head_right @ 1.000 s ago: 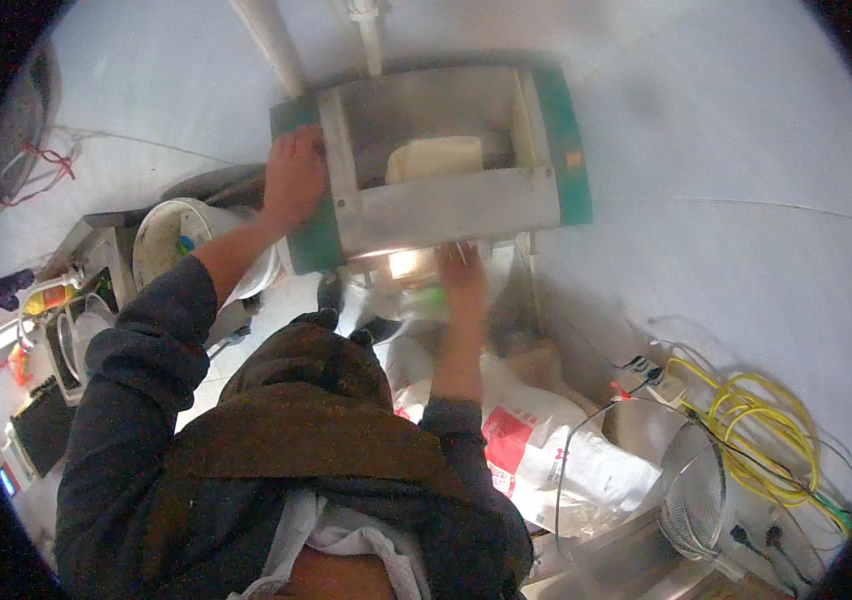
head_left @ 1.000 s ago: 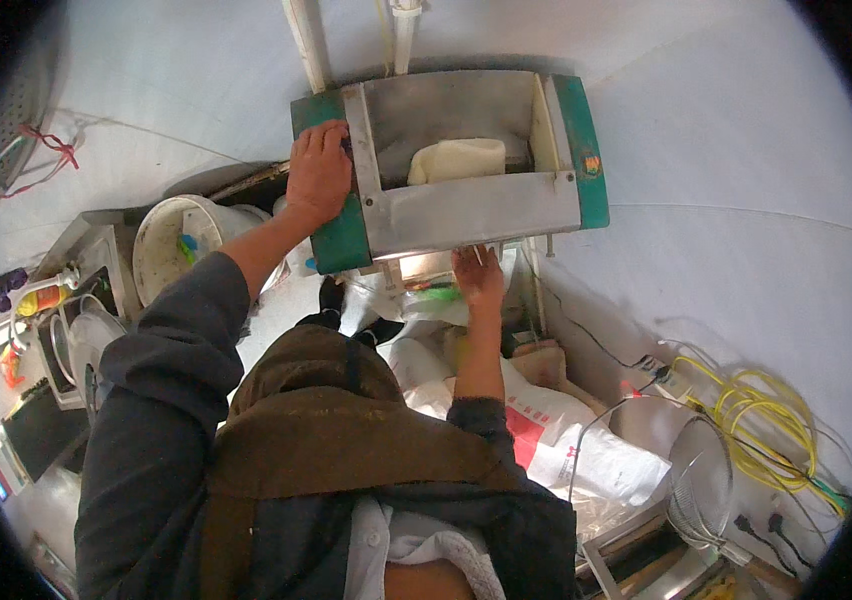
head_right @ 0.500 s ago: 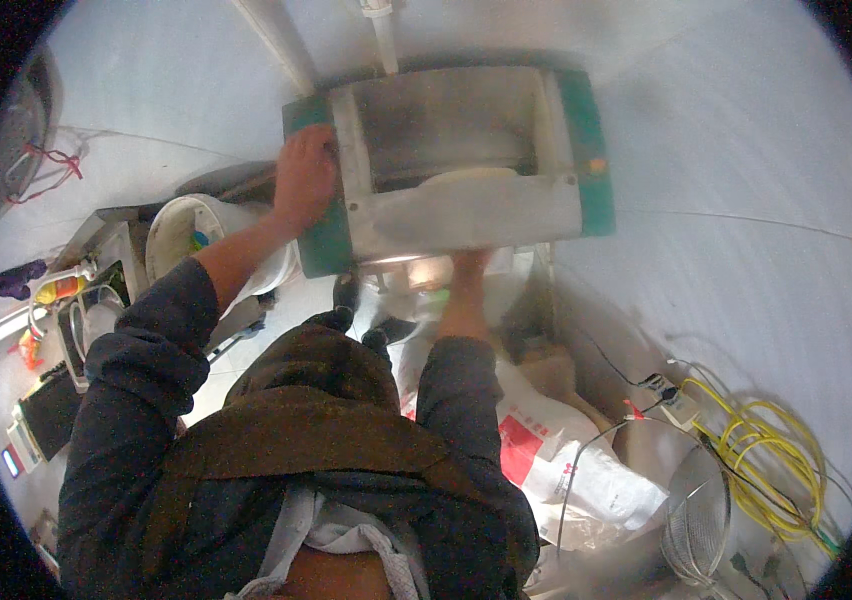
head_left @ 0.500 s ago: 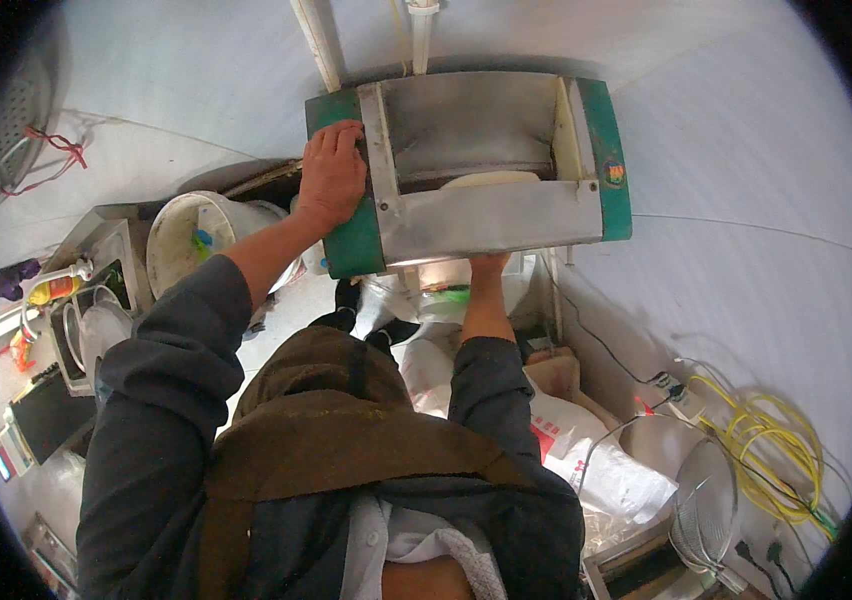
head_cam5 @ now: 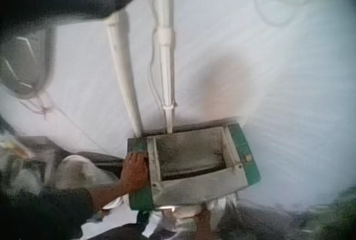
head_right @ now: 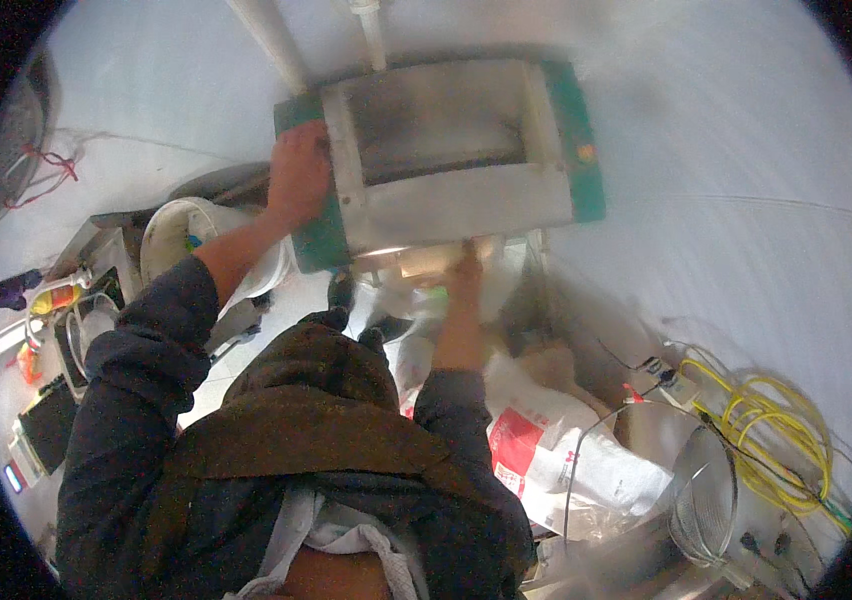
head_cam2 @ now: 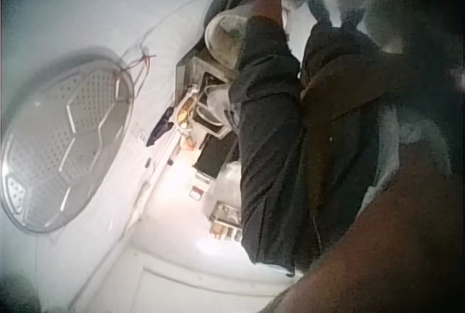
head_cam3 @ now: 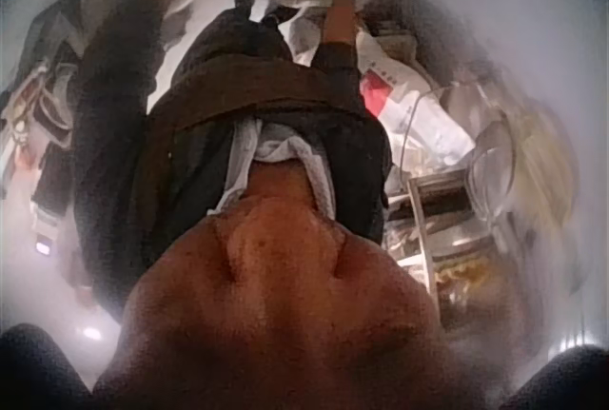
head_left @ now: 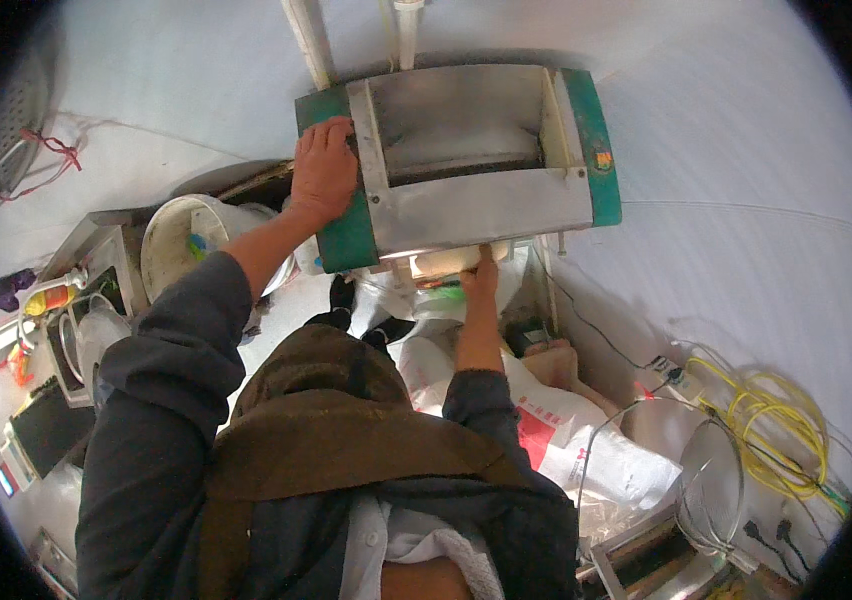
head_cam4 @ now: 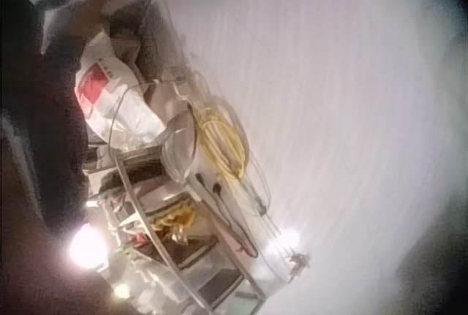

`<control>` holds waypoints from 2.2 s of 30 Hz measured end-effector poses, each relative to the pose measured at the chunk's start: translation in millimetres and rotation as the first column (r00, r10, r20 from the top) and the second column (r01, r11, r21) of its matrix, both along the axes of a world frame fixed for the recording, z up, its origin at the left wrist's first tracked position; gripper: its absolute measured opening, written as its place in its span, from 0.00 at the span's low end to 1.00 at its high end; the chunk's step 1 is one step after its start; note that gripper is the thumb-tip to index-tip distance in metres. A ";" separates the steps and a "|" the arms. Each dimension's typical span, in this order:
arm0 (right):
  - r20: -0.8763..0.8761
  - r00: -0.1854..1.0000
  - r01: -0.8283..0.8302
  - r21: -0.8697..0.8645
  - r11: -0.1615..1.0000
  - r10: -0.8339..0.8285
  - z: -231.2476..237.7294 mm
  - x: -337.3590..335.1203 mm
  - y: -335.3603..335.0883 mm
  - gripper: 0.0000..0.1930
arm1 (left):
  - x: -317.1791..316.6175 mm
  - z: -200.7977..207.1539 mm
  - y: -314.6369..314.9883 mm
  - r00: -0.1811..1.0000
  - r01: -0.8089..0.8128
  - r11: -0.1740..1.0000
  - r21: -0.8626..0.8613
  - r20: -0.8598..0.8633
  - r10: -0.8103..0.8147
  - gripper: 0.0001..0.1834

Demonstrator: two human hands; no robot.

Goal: The person repeatedly feeds a piece of dough through a manual dough sheeter, folding and refeeding it to thin and smooth the sheet. The person briefly moves to a counter to handle other dough pieces, then returns to continue sheeter passes.

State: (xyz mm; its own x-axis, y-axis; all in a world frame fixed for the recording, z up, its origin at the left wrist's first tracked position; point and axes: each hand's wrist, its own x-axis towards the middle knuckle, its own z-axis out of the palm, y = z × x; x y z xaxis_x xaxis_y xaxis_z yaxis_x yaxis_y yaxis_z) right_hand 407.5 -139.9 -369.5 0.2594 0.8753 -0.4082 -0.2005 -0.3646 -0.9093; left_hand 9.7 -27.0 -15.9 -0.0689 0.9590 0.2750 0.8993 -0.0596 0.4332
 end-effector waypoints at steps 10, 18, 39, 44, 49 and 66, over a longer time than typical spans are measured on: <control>0.130 0.737 -0.571 -0.405 0.714 0.663 342.3 -50.4 -44.1 0.31 | -17.2 1.5 -10.3 0.994 -0.070 0.996 0.055 -0.077 0.074 0.17; 0.229 0.831 -0.552 0.227 0.802 0.507 536.5 -86.2 138.4 0.31 | -19.7 -2.2 -10.9 0.996 -0.075 0.997 0.011 -0.042 0.076 0.17; 0.987 0.068 -0.721 -0.053 0.691 0.146 404.6 -100.9 225.4 0.33 | -13.5 4.1 -12.0 0.998 -0.041 0.997 0.068 -0.044 0.044 0.17; -0.102 0.901 -0.371 0.320 0.872 0.421 419.0 -87.3 118.0 0.21 | -20.5 -5.8 -11.8 0.994 -0.057 0.992 0.112 -0.082 0.067 0.16; -0.951 0.299 0.085 -0.054 0.995 -0.077 223.7 3.0 24.9 0.18 | -11.3 5.2 -8.3 0.996 -0.028 0.996 0.087 -0.079 0.035 0.17; -0.898 0.432 0.128 -0.036 0.991 -0.088 90.8 -94.7 90.3 0.27 | -17.7 8.2 -14.0 0.998 -0.032 0.998 0.047 -0.050 0.034 0.18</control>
State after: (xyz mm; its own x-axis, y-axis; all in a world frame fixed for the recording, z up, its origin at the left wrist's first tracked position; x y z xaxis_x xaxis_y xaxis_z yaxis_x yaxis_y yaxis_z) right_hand 312.8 -49.6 -278.7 -0.1404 0.8853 -0.4434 -0.9451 -0.2533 -0.2065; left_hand -8.0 -41.0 -7.6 -0.0849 0.9425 0.3232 0.9220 -0.0487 0.3841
